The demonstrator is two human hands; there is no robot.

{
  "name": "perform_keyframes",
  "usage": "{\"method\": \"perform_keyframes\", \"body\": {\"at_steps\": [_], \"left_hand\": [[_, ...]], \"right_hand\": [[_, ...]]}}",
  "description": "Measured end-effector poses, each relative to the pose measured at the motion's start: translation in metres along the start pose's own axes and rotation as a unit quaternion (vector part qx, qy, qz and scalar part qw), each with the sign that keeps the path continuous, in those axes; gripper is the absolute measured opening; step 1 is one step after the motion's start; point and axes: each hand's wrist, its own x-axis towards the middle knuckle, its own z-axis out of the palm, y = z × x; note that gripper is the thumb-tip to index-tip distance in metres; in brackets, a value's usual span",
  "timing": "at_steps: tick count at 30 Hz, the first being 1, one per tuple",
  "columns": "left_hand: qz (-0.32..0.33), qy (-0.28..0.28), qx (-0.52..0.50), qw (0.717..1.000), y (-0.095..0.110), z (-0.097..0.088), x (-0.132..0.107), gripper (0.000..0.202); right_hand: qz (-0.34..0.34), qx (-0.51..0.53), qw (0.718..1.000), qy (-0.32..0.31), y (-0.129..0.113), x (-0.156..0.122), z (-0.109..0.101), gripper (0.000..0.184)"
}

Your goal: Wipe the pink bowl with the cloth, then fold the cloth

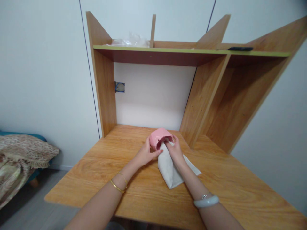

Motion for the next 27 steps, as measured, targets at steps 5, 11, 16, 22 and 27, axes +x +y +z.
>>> {"method": "perform_keyframes", "body": {"at_steps": [5, 11, 16, 22, 27], "left_hand": [[-0.023, 0.029, 0.093, 0.995, 0.012, -0.010, 0.001, 0.071], [-0.051, 0.032, 0.218, 0.974, 0.024, -0.014, -0.001, 0.071], [-0.032, 0.016, 0.290, 0.956, 0.028, -0.015, -0.002, 0.067], [-0.024, 0.007, 0.350, 0.936, 0.032, -0.022, -0.001, 0.063], [-0.009, -0.029, 0.378, 0.925, 0.033, -0.021, -0.002, 0.063]], "right_hand": [[0.006, -0.034, 0.999, 0.001, 0.004, 0.002, 0.003, 0.074], [-0.032, -0.122, 0.992, -0.009, 0.002, 0.001, -0.001, 0.079], [-0.088, -0.202, 0.975, -0.041, -0.011, -0.006, -0.009, 0.071], [-0.130, -0.284, 0.946, -0.092, -0.025, -0.014, -0.012, 0.069], [-0.170, -0.292, 0.932, -0.131, -0.024, -0.016, -0.013, 0.060]]}}
